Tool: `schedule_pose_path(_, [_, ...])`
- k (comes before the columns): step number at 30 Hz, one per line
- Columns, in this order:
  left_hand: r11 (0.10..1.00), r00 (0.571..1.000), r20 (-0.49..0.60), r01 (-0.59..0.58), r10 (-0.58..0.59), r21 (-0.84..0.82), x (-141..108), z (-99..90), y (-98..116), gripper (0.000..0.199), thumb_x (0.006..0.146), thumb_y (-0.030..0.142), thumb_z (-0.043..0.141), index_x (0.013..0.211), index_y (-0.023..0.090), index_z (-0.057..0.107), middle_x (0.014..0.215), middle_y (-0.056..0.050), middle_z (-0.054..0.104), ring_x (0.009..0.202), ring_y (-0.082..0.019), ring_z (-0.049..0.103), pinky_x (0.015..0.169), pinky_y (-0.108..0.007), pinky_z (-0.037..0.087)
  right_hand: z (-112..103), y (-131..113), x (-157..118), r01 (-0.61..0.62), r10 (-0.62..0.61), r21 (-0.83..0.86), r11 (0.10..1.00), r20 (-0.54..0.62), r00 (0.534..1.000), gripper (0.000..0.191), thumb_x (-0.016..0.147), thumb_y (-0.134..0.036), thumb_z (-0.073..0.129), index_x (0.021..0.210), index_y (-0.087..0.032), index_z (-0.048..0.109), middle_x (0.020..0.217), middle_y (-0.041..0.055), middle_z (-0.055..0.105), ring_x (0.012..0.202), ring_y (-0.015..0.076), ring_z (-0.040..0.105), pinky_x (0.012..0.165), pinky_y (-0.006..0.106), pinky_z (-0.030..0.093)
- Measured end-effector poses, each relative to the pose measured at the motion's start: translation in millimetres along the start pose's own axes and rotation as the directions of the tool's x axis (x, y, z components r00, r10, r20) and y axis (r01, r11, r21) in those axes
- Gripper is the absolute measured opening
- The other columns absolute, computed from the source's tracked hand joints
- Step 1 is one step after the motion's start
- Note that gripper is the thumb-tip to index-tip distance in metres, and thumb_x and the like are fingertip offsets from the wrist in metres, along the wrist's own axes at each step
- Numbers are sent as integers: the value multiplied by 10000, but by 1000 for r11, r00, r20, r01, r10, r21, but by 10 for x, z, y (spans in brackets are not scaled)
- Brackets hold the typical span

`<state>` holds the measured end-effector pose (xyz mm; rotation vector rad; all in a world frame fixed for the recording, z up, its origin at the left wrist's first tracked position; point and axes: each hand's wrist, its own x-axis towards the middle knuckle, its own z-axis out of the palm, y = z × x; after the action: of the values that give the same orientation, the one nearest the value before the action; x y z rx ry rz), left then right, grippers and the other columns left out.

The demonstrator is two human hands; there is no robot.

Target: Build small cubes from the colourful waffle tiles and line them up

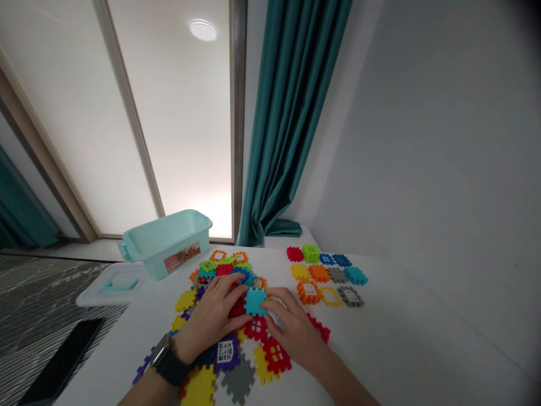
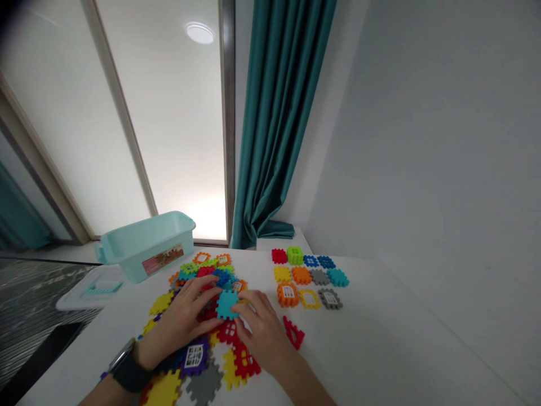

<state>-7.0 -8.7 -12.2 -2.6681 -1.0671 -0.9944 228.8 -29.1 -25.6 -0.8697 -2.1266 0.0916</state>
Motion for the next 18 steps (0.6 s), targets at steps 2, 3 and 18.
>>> schedule_pose_path(2, [1000, 1000, 5, 6, -6, -5, -4, 0, 5, 485, 812, 282, 818, 1233, 188, 596, 1333, -149, 571, 1177, -326, 567, 994, -512, 523, -8, 5, 5, 13, -13, -18, 1000, -2, 1000, 304, 880, -28, 542, 1080, -250, 598, 1149, 82, 626, 1069, 249, 630, 923, 427, 576])
schedule_pose_path(3, [1000, 1000, 9, 9, -9, -6, -5, -1, 7, 480, 815, 279, 815, 1233, 189, 597, 1334, -148, 570, 1179, -327, 566, 997, -513, 521, -11, 9, 7, 21, -21, -25, 999, 2, 1000, 298, 881, -29, 548, 1077, -248, 598, 1145, 82, 628, 1068, 251, 627, 920, 431, 574])
schedule_pose_path(18, [1000, 1000, -7, -11, 11, -9, 12, -15, -6, 419, 870, 340, 771, 1230, 204, 605, 1283, -142, 599, 1148, -322, 588, 965, -520, 524, -16, 38, 19, 74, -73, -84, 994, 12, 997, 251, 903, -49, 562, 1057, -244, 599, 1123, 86, 636, 1090, 266, 596, 953, 483, 544])
